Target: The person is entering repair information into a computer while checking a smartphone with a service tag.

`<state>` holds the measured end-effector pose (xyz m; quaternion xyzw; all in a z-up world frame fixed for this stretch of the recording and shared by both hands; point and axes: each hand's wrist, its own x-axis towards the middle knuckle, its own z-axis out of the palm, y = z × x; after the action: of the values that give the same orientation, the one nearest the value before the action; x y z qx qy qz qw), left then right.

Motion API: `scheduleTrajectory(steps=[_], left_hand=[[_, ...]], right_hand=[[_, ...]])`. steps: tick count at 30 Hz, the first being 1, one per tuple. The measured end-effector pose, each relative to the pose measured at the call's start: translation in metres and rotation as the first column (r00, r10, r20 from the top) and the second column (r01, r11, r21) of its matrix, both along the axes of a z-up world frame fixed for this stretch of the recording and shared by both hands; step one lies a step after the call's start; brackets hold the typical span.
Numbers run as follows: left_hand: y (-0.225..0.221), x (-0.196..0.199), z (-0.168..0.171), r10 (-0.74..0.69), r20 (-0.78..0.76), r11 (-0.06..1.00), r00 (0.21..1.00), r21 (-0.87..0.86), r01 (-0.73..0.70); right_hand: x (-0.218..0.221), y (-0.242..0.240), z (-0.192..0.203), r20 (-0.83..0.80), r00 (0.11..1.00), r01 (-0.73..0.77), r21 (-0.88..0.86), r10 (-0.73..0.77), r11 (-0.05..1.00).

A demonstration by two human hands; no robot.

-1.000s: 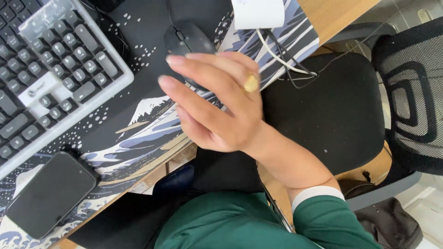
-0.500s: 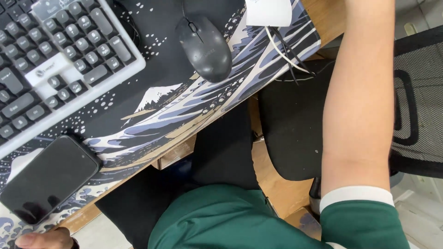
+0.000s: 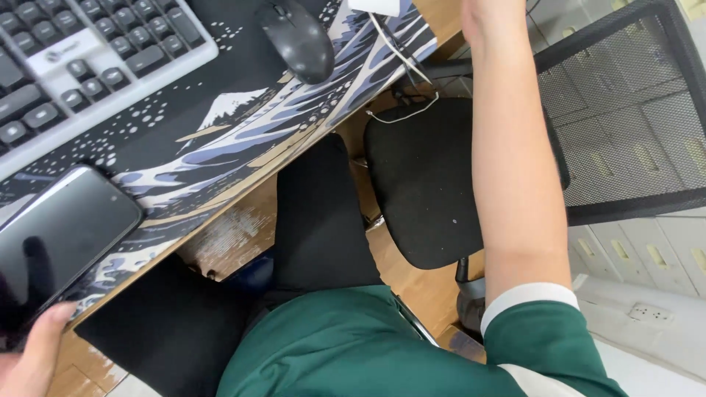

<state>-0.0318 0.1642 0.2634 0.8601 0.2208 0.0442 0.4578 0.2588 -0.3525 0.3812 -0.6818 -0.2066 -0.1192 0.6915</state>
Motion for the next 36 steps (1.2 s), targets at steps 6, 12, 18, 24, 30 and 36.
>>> scheduleTrajectory(steps=[6, 12, 18, 24, 30, 36], left_hand=[[-0.029, 0.04, 0.083, -0.499, 0.216, 0.785, 0.839, 0.522, 0.332], [0.002, 0.017, 0.087, -0.572, 0.173, 0.697, 0.802, 0.617, 0.364], [0.018, -0.008, 0.077, -0.521, 0.231, 0.775, 0.822, 0.531, 0.342], [0.024, -0.016, 0.062, -0.45, 0.28, 0.787, 0.848, 0.574, 0.228], [0.019, -0.014, 0.064, -0.412, 0.245, 0.756, 0.877, 0.63, 0.179], [0.016, -0.012, 0.065, -0.416, 0.23, 0.79, 0.88, 0.57, 0.225]], right_hand=[[-0.071, 0.097, -0.026, -0.344, 0.916, -0.135, 0.216, 0.205, 0.967], [-0.177, 0.203, -0.05, -0.691, 0.668, -0.099, 0.283, 0.275, 0.954], [-0.196, 0.24, -0.069, -0.702, 0.659, -0.174, 0.209, 0.271, 0.962], [-0.18, 0.231, -0.063, -0.686, 0.646, -0.352, 0.121, 0.334, 0.928], [-0.165, 0.211, -0.055, -0.693, 0.619, -0.526, -0.015, 0.371, 0.85], [-0.141, 0.184, -0.011, -0.647, 0.611, -0.761, -0.318, 0.457, 0.566]])
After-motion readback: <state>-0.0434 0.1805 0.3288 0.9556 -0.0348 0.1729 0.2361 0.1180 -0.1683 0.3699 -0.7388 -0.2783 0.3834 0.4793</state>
